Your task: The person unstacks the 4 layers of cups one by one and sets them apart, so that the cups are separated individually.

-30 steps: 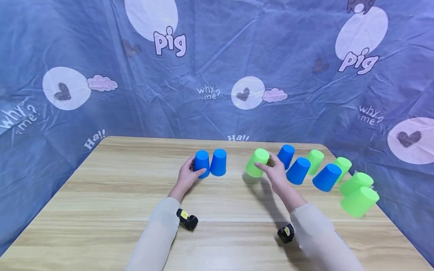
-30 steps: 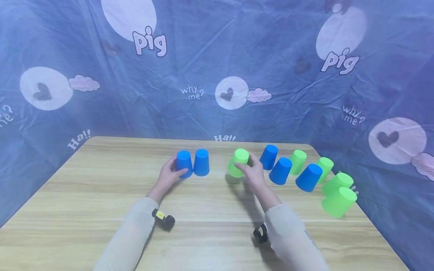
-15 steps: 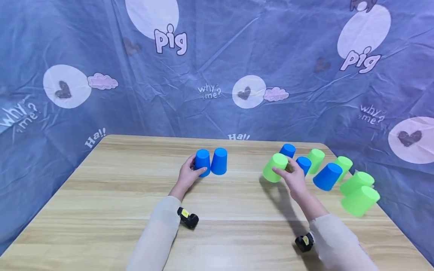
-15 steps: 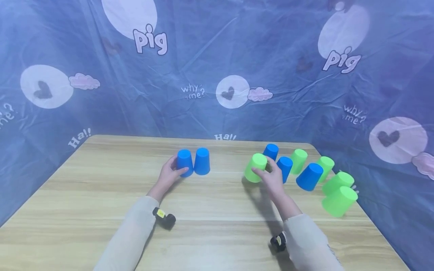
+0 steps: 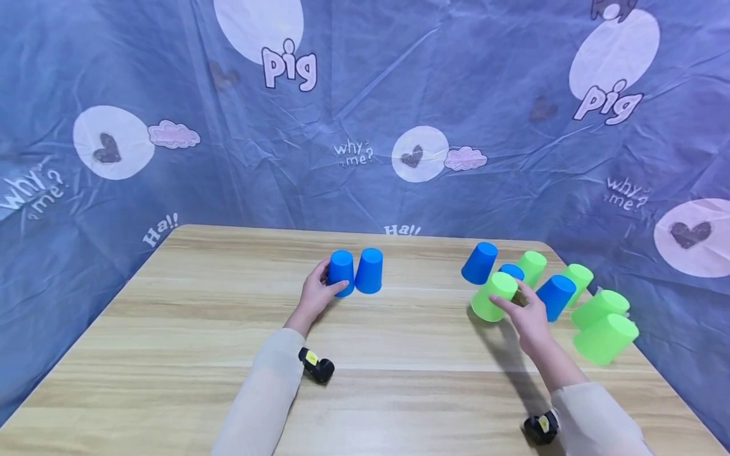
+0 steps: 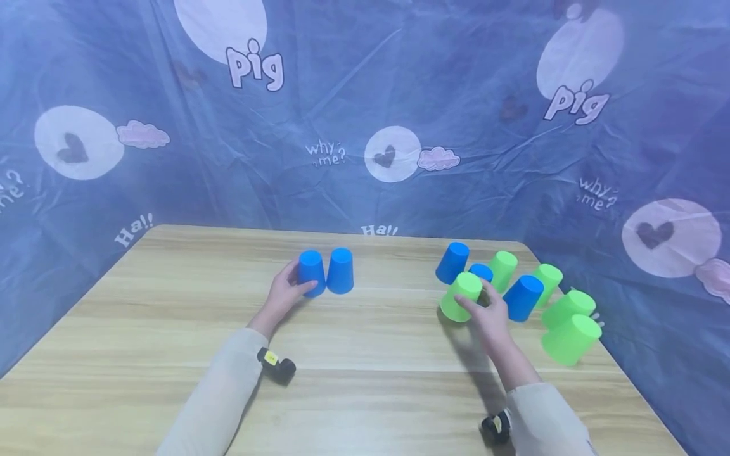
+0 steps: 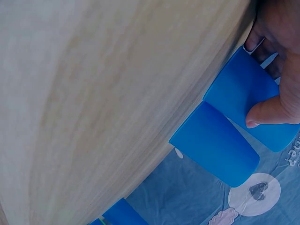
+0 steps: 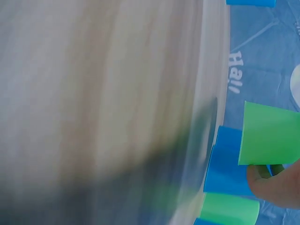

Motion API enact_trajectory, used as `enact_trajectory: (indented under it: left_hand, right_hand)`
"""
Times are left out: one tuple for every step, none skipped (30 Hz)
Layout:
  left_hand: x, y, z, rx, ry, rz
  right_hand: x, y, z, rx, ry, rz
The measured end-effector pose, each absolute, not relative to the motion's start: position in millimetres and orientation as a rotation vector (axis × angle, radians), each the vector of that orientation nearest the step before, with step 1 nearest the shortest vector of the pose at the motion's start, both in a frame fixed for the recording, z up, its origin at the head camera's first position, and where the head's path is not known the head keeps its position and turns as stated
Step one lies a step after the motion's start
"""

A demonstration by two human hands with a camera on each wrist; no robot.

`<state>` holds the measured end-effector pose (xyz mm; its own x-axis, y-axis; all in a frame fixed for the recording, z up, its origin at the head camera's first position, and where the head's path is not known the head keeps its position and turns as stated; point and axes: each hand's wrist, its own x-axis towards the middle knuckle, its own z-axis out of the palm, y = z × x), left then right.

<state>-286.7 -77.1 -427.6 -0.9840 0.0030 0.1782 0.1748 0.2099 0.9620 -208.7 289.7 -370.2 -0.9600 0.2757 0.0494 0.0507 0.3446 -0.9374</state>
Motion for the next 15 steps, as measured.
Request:
enact_trajectory:
  left_hand:
    - [-286.4, -77.0, -427.5, -0.174, -2.336, -1.881]
    - [-286.4, -76.9, -427.6, -0.175, -2.338, -1.878]
    - [-286.4, -76.9, -427.6, -0.174, -2.338, -1.877]
    - [-286.3, -76.8, -427.6, -0.175, -2.339, -1.873]
    - [-286.4, -76.9, -427.8, -0.174, -2.340, -1.871]
    - [-286.5, -77.0, -427.9, -0.175, -2.340, -1.870]
    - [-286.6, -77.0, -428.0, -0.175, -2.340, -1.868]
    - [-286.8, -77.1, -428.0, -0.174, -2.339, -1.869]
    - [-286.7, -77.2, -427.9, -0.172, -2.337, -1.870]
    - [-286.7, -77.2, -427.8, -0.171, -2.335, -1.872]
    - [-286.8, -77.3, -427.7, -0.168, -2.334, -1.874]
    - [-286.6, -77.3, -427.5, -0.169, -2.333, -1.875]
    - [-286.4, -77.3, -427.3, -0.169, -2.332, -1.875]
    - [-286.3, -77.2, -427.2, -0.171, -2.331, -1.878]
    - [-286.1, -77.2, -427.2, -0.171, -2.331, -1.878]
  right_hand:
    - [-210.8, 296.3, -376.8, -0.300, -2.404, 1.658]
    - [-213.9, 304.1, -384.7, -0.296, -2.389, 1.666]
    - [-217.2, 311.5, -392.6, -0.296, -2.379, 1.658]
    - [-220.6, 319.4, -400.6, -0.288, -2.365, 1.654]
    - [-223.8, 327.0, -407.9, -0.280, -2.340, 1.660]
    - [-226.6, 334.2, -414.4, -0.266, -2.310, 1.681]
    - [-228.2, 340.0, -418.6, -0.241, -2.290, 1.697]
    - [-229.6, 345.3, -422.1, -0.219, -2.252, 1.731]
    - [-229.9, 349.0, -423.8, -0.211, -2.237, 1.739]
    - [-229.8, 353.1, -425.2, -0.197, -2.208, 1.772]
    - [-229.3, 356.5, -425.7, -0.188, -2.180, 1.802]
    - [-228.3, 359.6, -425.6, -0.187, -2.161, 1.826]
    - [-227.2, 362.5, -425.6, -0.195, -2.155, 1.834]
    - [-225.6, 364.9, -425.0, -0.212, -2.171, 1.814]
    - [-224.3, 367.3, -424.5, -0.241, -2.184, 1.793]
